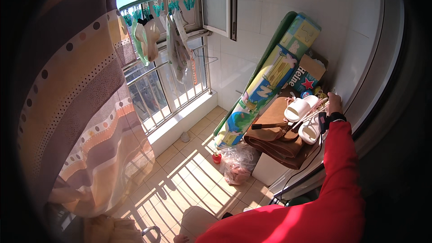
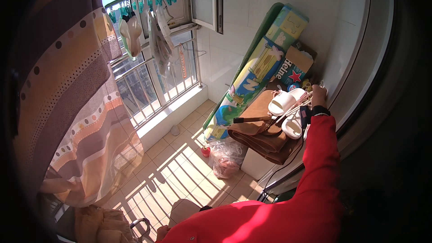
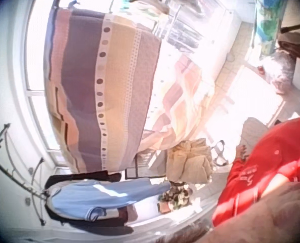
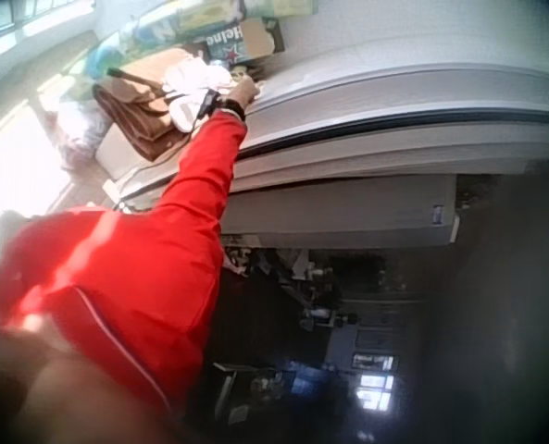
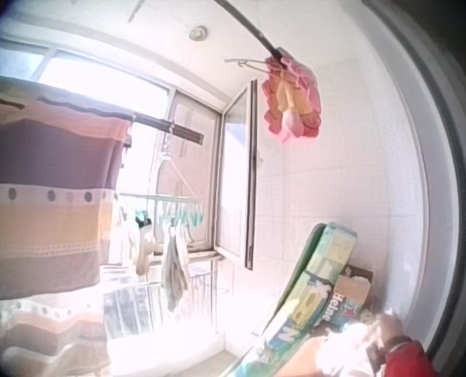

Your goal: The person hangs a black and white shirt and a blue polo shirt on a balcony clothes rack using hangers. They then fold a white t-shirt and place it on a nearby surface. Finally, they open a red bottle and place it on the balcony floor.

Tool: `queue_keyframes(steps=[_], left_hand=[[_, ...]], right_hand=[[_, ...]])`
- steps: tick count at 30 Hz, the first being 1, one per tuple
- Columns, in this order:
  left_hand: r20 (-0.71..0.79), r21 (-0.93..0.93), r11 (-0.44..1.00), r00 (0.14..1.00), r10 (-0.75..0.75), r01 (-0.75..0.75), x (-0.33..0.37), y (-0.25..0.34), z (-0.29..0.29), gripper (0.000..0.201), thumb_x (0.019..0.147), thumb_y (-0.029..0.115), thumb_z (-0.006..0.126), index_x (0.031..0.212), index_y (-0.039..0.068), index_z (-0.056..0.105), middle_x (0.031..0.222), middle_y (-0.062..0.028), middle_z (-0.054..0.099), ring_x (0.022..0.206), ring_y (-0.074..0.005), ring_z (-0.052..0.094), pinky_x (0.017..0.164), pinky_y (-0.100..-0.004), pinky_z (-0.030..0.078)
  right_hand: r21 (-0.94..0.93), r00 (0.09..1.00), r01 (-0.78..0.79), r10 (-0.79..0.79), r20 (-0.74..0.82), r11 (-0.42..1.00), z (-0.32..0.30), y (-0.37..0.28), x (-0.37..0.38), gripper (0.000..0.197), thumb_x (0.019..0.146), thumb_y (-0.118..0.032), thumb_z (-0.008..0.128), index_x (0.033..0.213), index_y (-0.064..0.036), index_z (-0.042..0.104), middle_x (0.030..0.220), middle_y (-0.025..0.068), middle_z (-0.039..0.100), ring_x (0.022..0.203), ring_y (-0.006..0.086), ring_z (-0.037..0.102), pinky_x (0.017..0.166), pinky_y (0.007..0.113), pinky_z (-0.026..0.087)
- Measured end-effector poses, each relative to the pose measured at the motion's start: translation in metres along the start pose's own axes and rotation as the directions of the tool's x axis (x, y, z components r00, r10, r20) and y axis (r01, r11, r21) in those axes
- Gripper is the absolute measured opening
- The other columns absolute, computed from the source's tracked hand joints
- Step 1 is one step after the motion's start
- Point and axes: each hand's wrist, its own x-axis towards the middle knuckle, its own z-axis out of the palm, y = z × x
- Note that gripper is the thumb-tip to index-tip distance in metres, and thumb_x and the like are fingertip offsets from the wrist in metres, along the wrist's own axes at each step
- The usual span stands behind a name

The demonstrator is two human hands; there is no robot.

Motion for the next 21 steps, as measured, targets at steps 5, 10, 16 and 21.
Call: queue_keyframes(steps=[5, 10, 16, 21], left_hand=[[0.019, -0.053, 0.998, 0.999, 0.048, -0.047, -0.004, -0.007, -0.023, 0.03, 0.089, 0.025, 0.054, 0.106, 0.002, 0.053, 0.097, -0.0135, 0.063, 0.081, -0.0252, 0.063, 0.065, -0.0381, 0.053], [0.007, -0.087, 0.996, 1.0, 0.022, -0.021, -0.032, 0.014, -0.028, 0.037, 0.09, 0.026, 0.052, 0.118, 0.002, 0.05, 0.1, -0.0139, 0.062, 0.086, -0.0257, 0.062, 0.07, -0.0381, 0.052], [0.019, -0.041, 0.998, 0.998, 0.053, -0.052, -0.062, 0.026, -0.03, 0.034, 0.091, 0.029, 0.05, 0.112, 0.003, 0.052, 0.097, -0.011, 0.063, 0.083, -0.0236, 0.062, 0.068, -0.0384, 0.051], [-0.064, -0.044, 0.999, 0.998, 0.028, -0.031, -0.069, 0.019, -0.038, 0.036, 0.091, 0.032, 0.048, 0.108, 0.0, 0.052, 0.093, -0.0114, 0.063, 0.079, -0.0251, 0.062, 0.065, -0.0391, 0.05]], right_hand=[[0.203, 1.0, -0.009, 0.007, 0.011, 0.979, 0.006, 0.013, -0.001, 0.047, 0.083, -0.041, 0.055, 0.1, 0.0024, 0.058, 0.092, 0.0104, 0.057, 0.082, 0.0201, 0.051, 0.076, 0.033, 0.043], [0.14, 0.999, -0.035, 0.03, 0.037, 0.99, 0.009, 0.015, -0.006, 0.049, 0.08, -0.04, 0.057, 0.099, 0.005, 0.057, 0.091, 0.0118, 0.057, 0.081, 0.0213, 0.05, 0.073, 0.035, 0.042], [0.225, 0.998, -0.057, 0.063, -0.02, 0.973, 0.025, 0.003, -0.028, 0.047, 0.077, -0.036, 0.06, 0.095, 0.0075, 0.055, 0.088, 0.0148, 0.056, 0.078, 0.0237, 0.051, 0.072, 0.036, 0.044], [0.197, 0.955, 0.254, -0.213, -0.206, 0.947, 0.032, 0.005, -0.048, 0.042, 0.076, -0.023, 0.06, 0.102, 0.0101, 0.052, 0.097, 0.0199, 0.059, 0.087, 0.0282, 0.057, 0.079, 0.036, 0.046]])
